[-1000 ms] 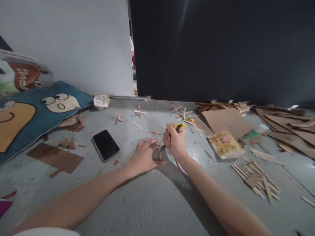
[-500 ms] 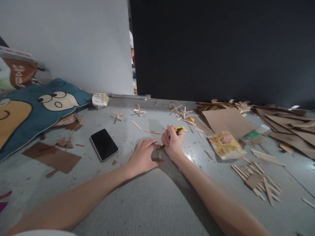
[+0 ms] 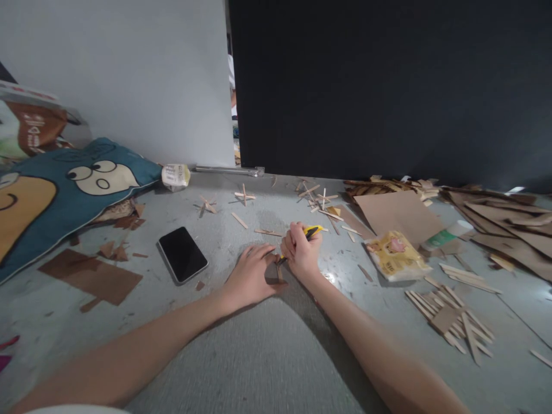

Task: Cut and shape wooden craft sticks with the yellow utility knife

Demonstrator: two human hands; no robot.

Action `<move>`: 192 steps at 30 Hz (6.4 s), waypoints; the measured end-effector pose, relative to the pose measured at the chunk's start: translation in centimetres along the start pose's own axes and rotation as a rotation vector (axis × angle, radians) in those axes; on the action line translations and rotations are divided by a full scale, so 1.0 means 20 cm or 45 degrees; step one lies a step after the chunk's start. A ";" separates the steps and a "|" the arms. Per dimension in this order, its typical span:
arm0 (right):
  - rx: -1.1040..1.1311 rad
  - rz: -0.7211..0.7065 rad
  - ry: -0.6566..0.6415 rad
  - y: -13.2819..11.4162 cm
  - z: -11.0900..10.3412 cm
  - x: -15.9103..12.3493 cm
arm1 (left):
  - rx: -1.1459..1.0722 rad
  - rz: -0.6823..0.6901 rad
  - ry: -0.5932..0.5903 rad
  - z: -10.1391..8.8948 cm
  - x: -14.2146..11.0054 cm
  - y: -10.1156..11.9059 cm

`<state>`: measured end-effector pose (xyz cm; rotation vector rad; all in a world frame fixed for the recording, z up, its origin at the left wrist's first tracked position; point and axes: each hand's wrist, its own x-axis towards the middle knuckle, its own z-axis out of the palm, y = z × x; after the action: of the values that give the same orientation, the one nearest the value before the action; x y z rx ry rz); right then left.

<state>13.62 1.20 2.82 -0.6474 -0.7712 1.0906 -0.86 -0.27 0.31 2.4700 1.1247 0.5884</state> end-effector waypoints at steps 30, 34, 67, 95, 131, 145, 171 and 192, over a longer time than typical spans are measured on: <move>-0.012 -0.063 -0.023 0.05 -0.01 -0.04 | 0.076 -0.167 0.118 0.03 -0.01 0.09; -0.052 -0.101 -0.015 0.04 0.00 -0.06 | -0.024 -0.142 0.143 0.03 -0.02 0.06; -0.221 -0.081 -0.066 -0.03 -0.01 0.00 | -0.217 -0.492 0.442 0.09 -0.01 -0.03; -0.193 -0.129 -0.060 -0.05 -0.02 0.03 | -0.256 -0.498 0.418 0.08 -0.02 -0.03; -0.018 -0.151 0.202 0.00 -0.10 0.09 | 0.135 0.403 -0.114 0.04 -0.10 0.13; 0.001 -0.142 0.171 0.00 -0.10 0.09 | 0.427 0.577 0.003 0.07 -0.09 0.10; -0.093 -0.170 0.122 0.02 -0.08 0.05 | 0.365 0.533 0.063 0.06 -0.10 0.13; -0.009 0.021 0.636 0.04 -0.17 0.16 | 0.421 0.564 -0.056 0.07 -0.11 0.13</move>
<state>16.75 4.20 0.88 -0.8889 -0.3380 0.8879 0.05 -3.74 -0.06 3.0340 0.6994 0.4922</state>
